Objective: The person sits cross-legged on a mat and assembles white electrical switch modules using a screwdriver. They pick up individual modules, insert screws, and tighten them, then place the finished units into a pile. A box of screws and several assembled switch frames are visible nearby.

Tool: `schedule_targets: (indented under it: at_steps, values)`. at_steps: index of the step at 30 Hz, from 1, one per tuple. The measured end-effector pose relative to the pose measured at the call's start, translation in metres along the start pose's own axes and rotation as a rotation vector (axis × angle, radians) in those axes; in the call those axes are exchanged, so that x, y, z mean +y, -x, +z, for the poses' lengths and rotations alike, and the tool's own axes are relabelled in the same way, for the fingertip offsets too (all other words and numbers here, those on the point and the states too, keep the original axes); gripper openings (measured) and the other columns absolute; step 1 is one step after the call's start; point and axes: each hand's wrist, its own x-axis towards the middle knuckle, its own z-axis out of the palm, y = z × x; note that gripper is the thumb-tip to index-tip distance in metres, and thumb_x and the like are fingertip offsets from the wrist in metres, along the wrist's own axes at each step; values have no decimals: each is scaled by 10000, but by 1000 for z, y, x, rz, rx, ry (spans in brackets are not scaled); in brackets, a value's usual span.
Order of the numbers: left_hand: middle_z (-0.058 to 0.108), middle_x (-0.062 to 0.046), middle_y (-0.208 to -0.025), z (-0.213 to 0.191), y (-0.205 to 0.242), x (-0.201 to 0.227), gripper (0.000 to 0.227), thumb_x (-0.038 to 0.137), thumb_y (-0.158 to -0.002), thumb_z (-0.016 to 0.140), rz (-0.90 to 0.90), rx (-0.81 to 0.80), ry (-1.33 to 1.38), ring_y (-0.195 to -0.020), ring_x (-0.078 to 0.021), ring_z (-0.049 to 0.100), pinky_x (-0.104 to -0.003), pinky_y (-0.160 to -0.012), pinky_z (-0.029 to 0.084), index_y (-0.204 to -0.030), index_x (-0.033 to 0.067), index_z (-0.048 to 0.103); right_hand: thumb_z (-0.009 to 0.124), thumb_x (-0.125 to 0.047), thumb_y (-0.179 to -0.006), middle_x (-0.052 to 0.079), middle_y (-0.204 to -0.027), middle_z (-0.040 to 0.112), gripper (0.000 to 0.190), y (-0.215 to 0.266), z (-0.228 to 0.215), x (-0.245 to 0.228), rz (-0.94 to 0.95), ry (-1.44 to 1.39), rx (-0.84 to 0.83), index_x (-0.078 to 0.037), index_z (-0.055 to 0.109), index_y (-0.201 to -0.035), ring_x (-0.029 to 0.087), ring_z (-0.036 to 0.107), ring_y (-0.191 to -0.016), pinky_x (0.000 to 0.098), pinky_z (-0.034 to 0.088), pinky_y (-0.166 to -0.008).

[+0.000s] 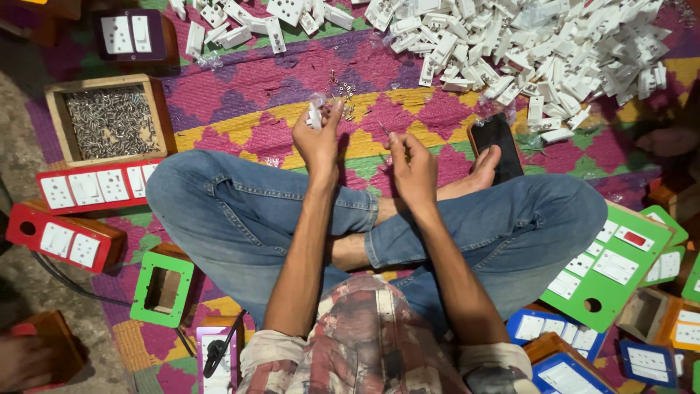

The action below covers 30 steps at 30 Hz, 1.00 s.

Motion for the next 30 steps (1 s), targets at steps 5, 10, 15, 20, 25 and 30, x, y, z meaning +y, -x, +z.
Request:
schedule_targets:
  at_steps: [5,10,15,20,25,30]
  values:
    - [572,-51,-868,8,11,14,334,252,-880,849,154,-124,-300,-718,-132,533,-304,-616,437,-1000,6,660,509,-299,-1128,-28,-682,516,278,0,3,14,115,-261,-12,-63,621,-1033,54,452,-591,243,354,-523]
    - [571,-158,-1011,17,38,38,389,267,-967,731,413,-404,-588,-868,-308,607,-413,-707,496,-1152,-11,531,579,-229,-1100,-73,-840,520,164,-8,-6,16,112,-677,-58,-79,542,-1156,37,426,-654,209,336,-558]
    - [520,-229,-1100,17,56,60,430,274,-1009,691,642,-600,-661,-1016,-434,575,-484,-832,494,-1182,-57,477,740,-138,-978,-78,-820,543,309,-14,-22,7,-15,-520,-15,-36,606,-1236,25,484,-717,189,388,-646]
    - [486,-235,-1106,16,62,68,410,265,-976,656,654,-702,-622,-1042,-437,541,-495,-873,460,-1175,-47,478,757,-141,-983,-65,-862,628,144,-14,-21,1,47,-519,-5,-11,705,-1016,18,533,-764,204,410,-663]
    - [490,-199,-1049,25,66,42,313,282,-1060,571,468,-602,-495,-975,-375,550,-457,-844,457,-1135,-12,494,760,-143,-1007,-43,-788,585,143,-8,-13,1,134,-684,27,-25,686,-979,20,493,-646,211,359,-558]
    - [490,-120,-946,28,59,17,284,288,-1112,541,405,-548,-356,-902,-259,537,-391,-817,463,-1045,16,499,667,-198,-999,-17,-788,644,142,-4,-13,-1,384,-952,-102,-59,644,-1015,51,549,-502,183,278,-391]
